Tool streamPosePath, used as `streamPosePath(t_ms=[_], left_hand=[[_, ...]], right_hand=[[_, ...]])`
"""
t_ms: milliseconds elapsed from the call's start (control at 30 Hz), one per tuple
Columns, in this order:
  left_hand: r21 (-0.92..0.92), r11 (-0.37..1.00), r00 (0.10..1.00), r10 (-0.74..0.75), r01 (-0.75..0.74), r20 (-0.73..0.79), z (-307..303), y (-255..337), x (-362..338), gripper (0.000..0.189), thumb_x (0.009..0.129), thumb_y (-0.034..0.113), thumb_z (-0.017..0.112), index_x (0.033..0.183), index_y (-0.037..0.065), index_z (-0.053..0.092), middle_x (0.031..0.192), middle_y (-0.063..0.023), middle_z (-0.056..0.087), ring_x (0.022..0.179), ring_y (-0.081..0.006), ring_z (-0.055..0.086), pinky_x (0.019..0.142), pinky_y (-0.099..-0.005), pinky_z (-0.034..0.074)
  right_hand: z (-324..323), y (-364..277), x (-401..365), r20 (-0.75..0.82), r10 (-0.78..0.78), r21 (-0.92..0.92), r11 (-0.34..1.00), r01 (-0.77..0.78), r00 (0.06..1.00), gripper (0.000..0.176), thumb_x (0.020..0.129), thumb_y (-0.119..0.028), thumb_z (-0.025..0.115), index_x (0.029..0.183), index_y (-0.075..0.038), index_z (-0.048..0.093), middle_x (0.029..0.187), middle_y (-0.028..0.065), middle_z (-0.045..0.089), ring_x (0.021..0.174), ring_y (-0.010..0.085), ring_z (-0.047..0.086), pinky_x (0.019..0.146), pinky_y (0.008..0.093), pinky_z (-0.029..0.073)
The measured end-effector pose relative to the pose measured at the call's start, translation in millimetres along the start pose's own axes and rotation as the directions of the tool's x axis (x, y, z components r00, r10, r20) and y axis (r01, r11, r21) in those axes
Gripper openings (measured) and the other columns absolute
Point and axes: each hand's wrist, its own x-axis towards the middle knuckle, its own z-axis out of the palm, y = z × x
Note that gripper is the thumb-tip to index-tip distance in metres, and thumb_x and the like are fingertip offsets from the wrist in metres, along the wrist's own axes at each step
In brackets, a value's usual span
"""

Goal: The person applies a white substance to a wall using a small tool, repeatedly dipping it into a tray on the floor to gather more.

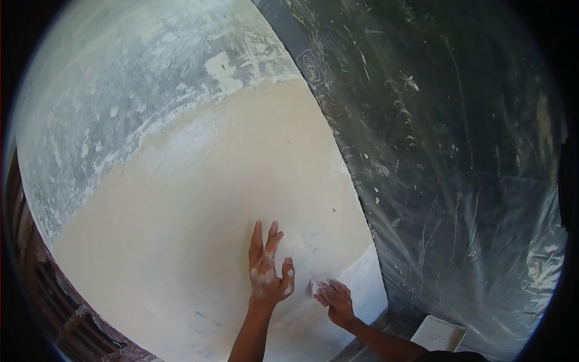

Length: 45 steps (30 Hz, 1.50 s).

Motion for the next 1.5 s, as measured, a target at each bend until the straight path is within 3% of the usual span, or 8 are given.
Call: streamPosePath(t_ms=[167,333,467,600,867,1067,1233,1500], left_hand=[[0.020,1.000,0.997,-0.002,0.004,-0.075,-20,-10,9,0.044,0.101,0.019,0.049,0.140,0.000,0.046,0.142,-0.0280,0.052,0.141,-0.0510,0.038,0.099,-0.0543,0.051],[-0.004,0.996,0.989,-0.088,0.088,-0.120,-33,-7,11,0.043,0.102,0.023,0.048,0.139,0.000,0.047,0.147,-0.0297,0.046,0.141,-0.0491,0.040,0.100,-0.0556,0.050],[-0.032,0.997,0.987,-0.077,0.073,-0.138,-25,-12,6,0.044,0.102,0.025,0.051,0.138,0.000,0.048,0.147,-0.0347,0.042,0.140,-0.0467,0.042,0.104,-0.0549,0.047],[-0.038,0.996,0.985,-0.091,0.086,-0.148,-30,-7,4,0.044,0.101,0.023,0.051,0.137,-0.001,0.048,0.146,-0.0377,0.042,0.140,-0.0464,0.042,0.106,-0.0550,0.046],[0.012,0.996,0.988,-0.090,0.092,-0.124,-34,-11,-1,0.043,0.100,0.021,0.050,0.137,-0.001,0.048,0.145,-0.0356,0.044,0.141,-0.0469,0.041,0.106,-0.0552,0.045],[-0.023,0.995,0.983,-0.103,0.101,-0.149,-33,-7,6,0.042,0.100,0.020,0.048,0.137,-0.001,0.047,0.138,-0.0297,0.053,0.140,-0.0481,0.041,0.104,-0.0565,0.047],[-0.032,0.995,0.980,-0.104,0.100,-0.170,-27,-1,4,0.042,0.100,0.021,0.047,0.136,-0.001,0.047,0.137,-0.0299,0.053,0.139,-0.0490,0.042,0.103,-0.0561,0.048],[-0.001,0.997,0.974,-0.077,0.078,-0.215,-40,6,8,0.039,0.095,0.010,0.047,0.129,-0.007,0.050,0.129,-0.0254,0.060,0.136,-0.0537,0.043,0.106,-0.0550,0.045]], right_hand=[[-39,-15,85,0.016,-0.162,0.284,0.947,0.151,0.987,0.052,0.073,0.023,0.054,0.112,-0.006,0.073,0.117,0.0103,0.073,0.115,0.0273,0.068,0.099,0.0395,0.048],[-116,-62,364,-0.481,-0.397,0.034,0.882,0.469,0.782,0.045,0.084,0.017,0.055,0.121,-0.004,0.069,0.124,0.0148,0.070,0.121,0.0312,0.064,0.105,0.0403,0.046],[-104,-56,448,-0.446,-0.506,-0.067,0.842,0.536,0.739,0.054,0.076,0.016,0.056,0.123,-0.006,0.069,0.126,0.0143,0.068,0.123,0.0345,0.061,0.105,0.0425,0.045],[-67,-23,357,-0.313,-0.483,-0.176,0.875,0.450,0.817,0.065,0.067,0.015,0.058,0.127,-0.009,0.067,0.133,0.0116,0.064,0.132,0.0333,0.052,0.114,0.0486,0.033],[-45,27,-28,0.336,-0.263,-0.013,0.959,0.284,0.904,0.044,0.077,0.009,0.064,0.114,-0.014,0.072,0.122,0.0019,0.071,0.123,0.0183,0.062,0.107,0.0413,0.041],[-91,-47,222,-0.009,-0.354,0.132,0.927,0.352,0.935,0.059,0.070,0.020,0.055,0.118,-0.009,0.072,0.125,0.0091,0.070,0.123,0.0242,0.063,0.104,0.0404,0.042],[-95,-112,419,-0.376,-0.581,-0.105,0.801,0.589,0.722,0.059,0.072,0.015,0.056,0.124,-0.010,0.069,0.129,0.0113,0.068,0.128,0.0286,0.058,0.108,0.0413,0.038],[-34,-30,184,0.003,-0.454,-0.135,0.883,0.450,0.891,0.058,0.074,0.007,0.066,0.127,-0.015,0.067,0.138,0.0046,0.062,0.134,0.0259,0.052,0.115,0.0471,0.034]])
